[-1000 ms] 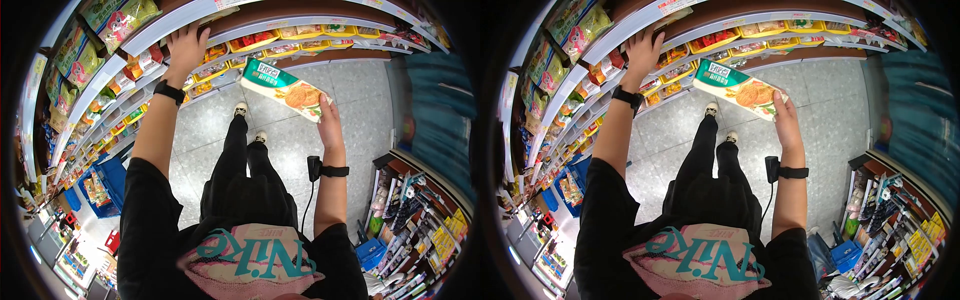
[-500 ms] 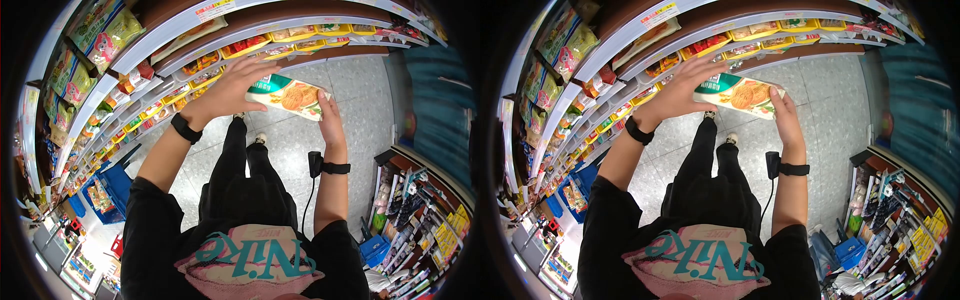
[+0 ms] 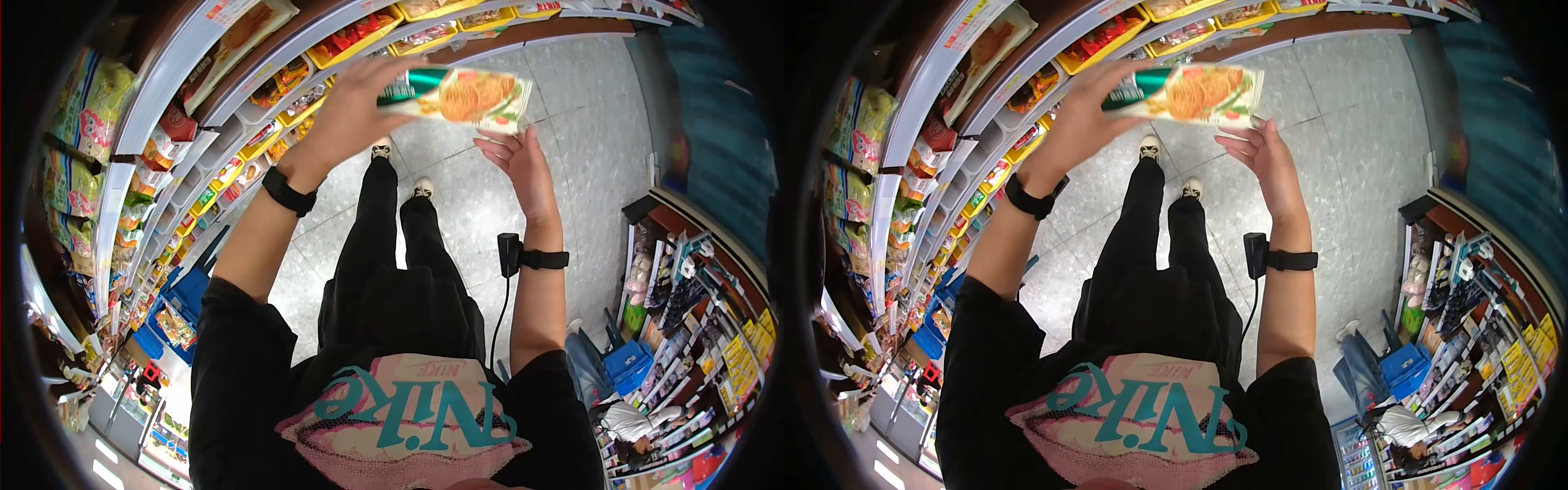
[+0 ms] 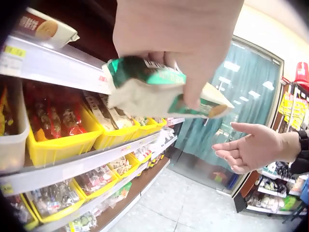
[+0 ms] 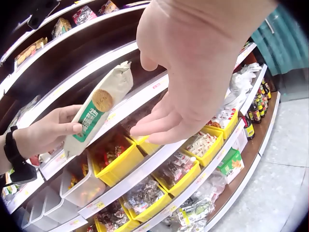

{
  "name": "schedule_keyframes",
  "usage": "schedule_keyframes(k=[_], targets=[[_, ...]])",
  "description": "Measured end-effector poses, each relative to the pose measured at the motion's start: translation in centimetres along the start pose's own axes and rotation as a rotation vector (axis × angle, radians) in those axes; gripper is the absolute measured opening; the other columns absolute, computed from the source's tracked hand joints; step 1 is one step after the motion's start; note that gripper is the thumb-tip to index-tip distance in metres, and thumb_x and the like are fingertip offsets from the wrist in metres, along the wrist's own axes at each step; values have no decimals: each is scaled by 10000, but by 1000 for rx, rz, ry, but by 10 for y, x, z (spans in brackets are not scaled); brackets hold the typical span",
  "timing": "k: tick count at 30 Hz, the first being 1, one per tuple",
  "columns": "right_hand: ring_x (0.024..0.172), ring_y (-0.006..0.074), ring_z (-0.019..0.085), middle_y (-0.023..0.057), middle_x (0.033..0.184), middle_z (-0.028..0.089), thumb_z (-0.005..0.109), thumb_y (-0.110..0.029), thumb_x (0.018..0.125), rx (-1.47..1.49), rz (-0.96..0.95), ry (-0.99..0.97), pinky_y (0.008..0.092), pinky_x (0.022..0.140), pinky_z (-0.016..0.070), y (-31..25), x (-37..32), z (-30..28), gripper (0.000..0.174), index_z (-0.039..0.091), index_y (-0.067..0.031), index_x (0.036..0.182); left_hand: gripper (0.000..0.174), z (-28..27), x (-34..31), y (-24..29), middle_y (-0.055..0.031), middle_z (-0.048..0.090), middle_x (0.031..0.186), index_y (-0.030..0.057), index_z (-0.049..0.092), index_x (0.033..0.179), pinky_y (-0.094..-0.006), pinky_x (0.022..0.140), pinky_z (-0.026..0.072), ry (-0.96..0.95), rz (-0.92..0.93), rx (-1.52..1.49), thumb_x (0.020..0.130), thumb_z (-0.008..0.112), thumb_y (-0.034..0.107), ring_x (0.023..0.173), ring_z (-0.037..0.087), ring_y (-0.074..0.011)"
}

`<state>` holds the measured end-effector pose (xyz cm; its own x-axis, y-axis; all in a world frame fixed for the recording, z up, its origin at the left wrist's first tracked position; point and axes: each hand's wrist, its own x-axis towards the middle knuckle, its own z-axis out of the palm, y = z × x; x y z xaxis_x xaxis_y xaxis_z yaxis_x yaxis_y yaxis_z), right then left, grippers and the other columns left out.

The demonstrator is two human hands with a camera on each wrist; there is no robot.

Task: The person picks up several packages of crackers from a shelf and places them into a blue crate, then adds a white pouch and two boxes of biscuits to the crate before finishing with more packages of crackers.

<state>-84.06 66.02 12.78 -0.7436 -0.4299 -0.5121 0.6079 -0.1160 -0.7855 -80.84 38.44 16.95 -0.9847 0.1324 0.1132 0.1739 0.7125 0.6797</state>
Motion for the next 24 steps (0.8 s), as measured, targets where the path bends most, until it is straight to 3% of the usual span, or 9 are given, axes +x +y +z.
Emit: schedule_keyframes(k=[3,6,7,8,12,13,16,17,24], targets=[[1046,232,597,145,1170,596,365,-477,961,-82,-2,-6,322,940,422,4,-4,-7,567,476,-4,1254,633,-5,24,-7,-62,581,1203,150,552,1235,-388,918,379,254,206,314,642,766,98,1127,517,-256],[1061,208,581,139,1174,595,355,-418,970,-170,35,41,320,937,419,9,-8,-10,507,478,-27,1269,601,-18,48,1,-115,602,1143,128,543,1243,-392,893,412,415,263,569,690,773,179,1078,550,-285],[1053,210,588,141,1160,602,388,-390,960,-134,39,49,316,932,424,13,-9,-12,480,488,-22,1251,645,-26,55,8,-149,496,1251,120,473,1282,-465,1040,245,370,95,346,681,672,-3,1231,401,-285],[1045,213,595,143,1145,610,422,-363,951,-98,43,59,312,927,429,16,-10,-13,454,499,-16,1234,570,-29,63,11,-139,539,1185,73,511,1228,-426,994,314,509,137,412,684,658,-16,1135,476,-319],[1050,208,592,141,1144,611,425,-358,953,-86,52,49,313,927,429,25,-12,-15,444,504,-20,1230,542,-34,83,-25,-227,564,1116,5,498,1233,-452,970,334,606,-90,604,731,691,69,1088,494,-384],[1049,207,591,139,1142,611,427,-358,953,-77,58,49,313,927,429,27,-12,-14,441,506,-22,1229,579,-39,88,-46,-288,553,1115,-45,466,1248,-456,954,358,507,-255,316,765,705,166,1097,480,-430],[1049,205,590,134,1135,614,432,-364,954,-61,63,54,314,926,428,30,-12,-15,442,509,-25,1228,634,-42,99,-56,-323,531,1150,-69,445,1256,-439,940,391,584,-277,328,784,700,267,1087,490,-447],[1050,204,589,132,1130,616,433,-372,954,-57,60,57,315,927,427,30,-12,-15,447,510,-27,1227,709,-40,100,-70,-329,501,1206,-65,414,1291,-421,967,386,584,-254,549,793,684,361,1121,480,-444],[1051,201,586,125,1115,621,457,-385,946,-27,54,69,317,922,422,29,-7,-19,450,524,-31,1217,803,-48,107,-57,-321,464,1265,-57,346,1342,-374,1016,364,444,-389,417,791,676,425,1188,447,-424]])
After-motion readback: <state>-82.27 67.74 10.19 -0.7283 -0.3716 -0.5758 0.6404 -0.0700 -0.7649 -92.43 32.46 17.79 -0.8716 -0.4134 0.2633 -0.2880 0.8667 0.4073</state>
